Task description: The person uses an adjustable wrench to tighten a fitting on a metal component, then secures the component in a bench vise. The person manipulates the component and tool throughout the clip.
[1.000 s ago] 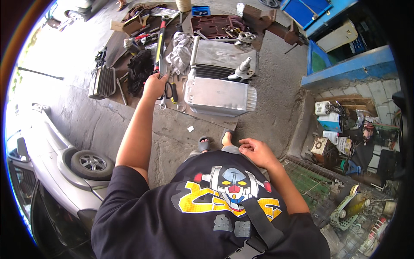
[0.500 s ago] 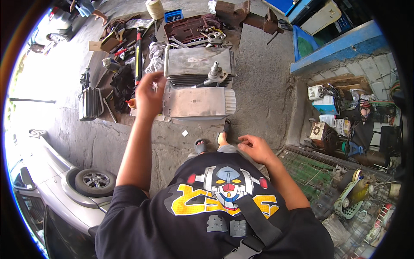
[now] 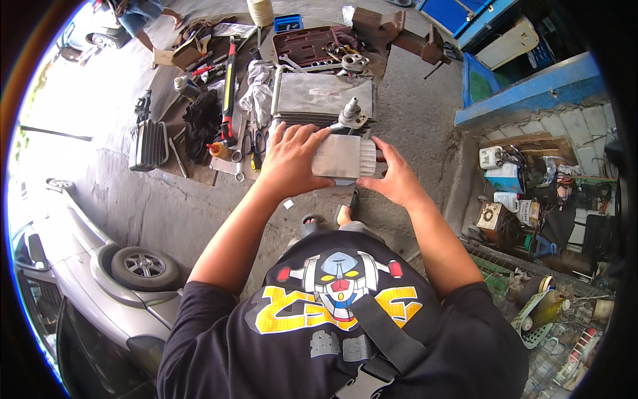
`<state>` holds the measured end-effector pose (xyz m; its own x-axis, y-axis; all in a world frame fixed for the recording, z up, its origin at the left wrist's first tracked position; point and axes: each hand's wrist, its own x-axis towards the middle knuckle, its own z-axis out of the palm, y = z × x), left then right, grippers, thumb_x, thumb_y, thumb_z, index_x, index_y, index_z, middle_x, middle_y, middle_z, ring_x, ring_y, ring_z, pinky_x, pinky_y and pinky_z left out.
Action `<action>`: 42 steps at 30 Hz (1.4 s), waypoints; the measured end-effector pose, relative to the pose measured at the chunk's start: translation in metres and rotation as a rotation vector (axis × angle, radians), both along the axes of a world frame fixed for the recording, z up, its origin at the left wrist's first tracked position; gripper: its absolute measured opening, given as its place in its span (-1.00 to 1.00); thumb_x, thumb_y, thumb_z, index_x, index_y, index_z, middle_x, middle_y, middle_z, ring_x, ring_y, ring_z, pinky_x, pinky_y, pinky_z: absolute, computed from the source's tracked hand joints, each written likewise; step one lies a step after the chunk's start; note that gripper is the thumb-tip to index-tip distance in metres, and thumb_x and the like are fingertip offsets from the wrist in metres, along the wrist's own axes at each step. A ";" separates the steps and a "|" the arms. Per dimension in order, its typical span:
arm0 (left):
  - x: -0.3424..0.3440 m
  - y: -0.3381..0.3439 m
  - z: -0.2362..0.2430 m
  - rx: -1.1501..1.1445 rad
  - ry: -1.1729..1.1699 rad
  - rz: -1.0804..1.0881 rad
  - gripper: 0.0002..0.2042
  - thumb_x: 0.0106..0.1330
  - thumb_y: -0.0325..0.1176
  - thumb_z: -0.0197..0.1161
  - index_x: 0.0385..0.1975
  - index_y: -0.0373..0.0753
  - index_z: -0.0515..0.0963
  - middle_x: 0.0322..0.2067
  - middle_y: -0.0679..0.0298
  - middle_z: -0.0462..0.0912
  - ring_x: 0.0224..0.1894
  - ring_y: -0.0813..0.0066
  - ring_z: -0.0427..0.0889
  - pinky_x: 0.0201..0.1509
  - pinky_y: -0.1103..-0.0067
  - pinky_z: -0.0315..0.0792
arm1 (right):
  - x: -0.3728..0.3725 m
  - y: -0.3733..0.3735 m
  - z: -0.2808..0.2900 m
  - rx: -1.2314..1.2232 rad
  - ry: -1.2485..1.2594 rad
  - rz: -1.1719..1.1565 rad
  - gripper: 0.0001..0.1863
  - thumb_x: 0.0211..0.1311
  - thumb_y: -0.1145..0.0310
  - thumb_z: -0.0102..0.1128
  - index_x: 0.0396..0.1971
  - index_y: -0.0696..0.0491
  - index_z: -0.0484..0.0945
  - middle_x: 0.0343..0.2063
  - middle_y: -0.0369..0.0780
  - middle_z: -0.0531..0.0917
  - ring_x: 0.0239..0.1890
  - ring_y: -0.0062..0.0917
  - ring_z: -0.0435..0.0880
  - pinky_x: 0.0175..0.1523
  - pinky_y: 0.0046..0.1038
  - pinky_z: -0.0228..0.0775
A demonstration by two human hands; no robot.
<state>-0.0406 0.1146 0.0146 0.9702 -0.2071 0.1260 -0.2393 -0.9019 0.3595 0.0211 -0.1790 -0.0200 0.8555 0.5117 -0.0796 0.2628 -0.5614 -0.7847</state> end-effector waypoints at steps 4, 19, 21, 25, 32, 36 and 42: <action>0.001 0.000 -0.001 -0.004 0.017 0.011 0.13 -0.12 0.15 0.76 0.57 -0.05 0.41 0.33 0.16 0.58 0.47 0.10 0.46 0.69 0.08 0.10 | 0.002 0.002 -0.009 0.110 0.145 -0.027 0.35 -0.07 0.06 0.87 0.69 0.04 0.17 0.45 0.02 0.55 0.42 -0.15 0.62 0.47 -0.14 0.51; -0.048 -0.007 -0.001 -0.040 -0.103 -0.026 0.07 -0.30 0.00 0.85 0.41 -0.07 0.56 0.18 0.25 0.62 0.32 0.15 0.54 0.53 0.10 0.23 | -0.080 -0.028 -0.037 -0.082 0.110 -0.058 0.34 -0.07 0.05 0.82 0.69 0.06 0.16 0.53 0.06 0.47 0.54 -0.04 0.50 0.61 -0.15 0.36; -0.046 -0.006 -0.001 -0.044 -0.111 -0.039 0.06 -0.29 0.00 0.85 0.41 -0.08 0.56 0.18 0.25 0.62 0.32 0.15 0.54 0.53 0.10 0.23 | -0.092 -0.038 -0.039 -0.074 0.144 -0.073 0.33 -0.07 0.03 0.81 0.68 0.08 0.18 0.52 0.06 0.48 0.54 -0.04 0.51 0.60 -0.17 0.37; -0.040 -0.007 0.001 -0.054 -0.098 -0.041 0.05 -0.28 0.00 0.84 0.40 -0.08 0.57 0.17 0.24 0.62 0.33 0.15 0.53 0.52 0.12 0.23 | -0.106 -0.063 -0.034 -0.073 0.236 -0.084 0.33 -0.07 0.02 0.80 0.68 0.09 0.19 0.50 0.05 0.52 0.52 -0.05 0.52 0.59 -0.20 0.37; -0.045 -0.031 0.013 -0.115 0.072 0.030 0.08 -0.29 0.03 0.85 0.44 -0.07 0.57 0.16 0.23 0.63 0.31 0.17 0.54 0.55 0.17 0.19 | -0.082 -0.090 -0.057 -0.074 0.288 -0.009 0.32 -0.05 0.01 0.80 0.69 0.05 0.19 0.49 0.03 0.53 0.52 -0.14 0.55 0.58 -0.20 0.39; -0.041 -0.058 0.018 -0.151 0.096 0.069 0.08 -0.28 0.04 0.84 0.44 -0.09 0.58 0.18 0.21 0.64 0.31 0.09 0.54 0.54 0.17 0.20 | -0.052 -0.098 -0.081 -0.033 0.309 0.106 0.32 -0.06 0.00 0.81 0.69 -0.01 0.20 0.47 0.03 0.55 0.46 -0.12 0.60 0.53 -0.17 0.44; -0.028 -0.102 0.024 -0.082 0.096 0.171 0.08 -0.29 0.05 0.82 0.42 -0.10 0.58 0.20 0.18 0.63 0.30 0.06 0.53 0.53 0.14 0.22 | 0.011 -0.151 -0.083 -0.047 0.299 0.277 0.32 -0.07 -0.01 0.83 0.69 -0.04 0.21 0.41 0.04 0.58 0.36 -0.06 0.66 0.46 -0.14 0.53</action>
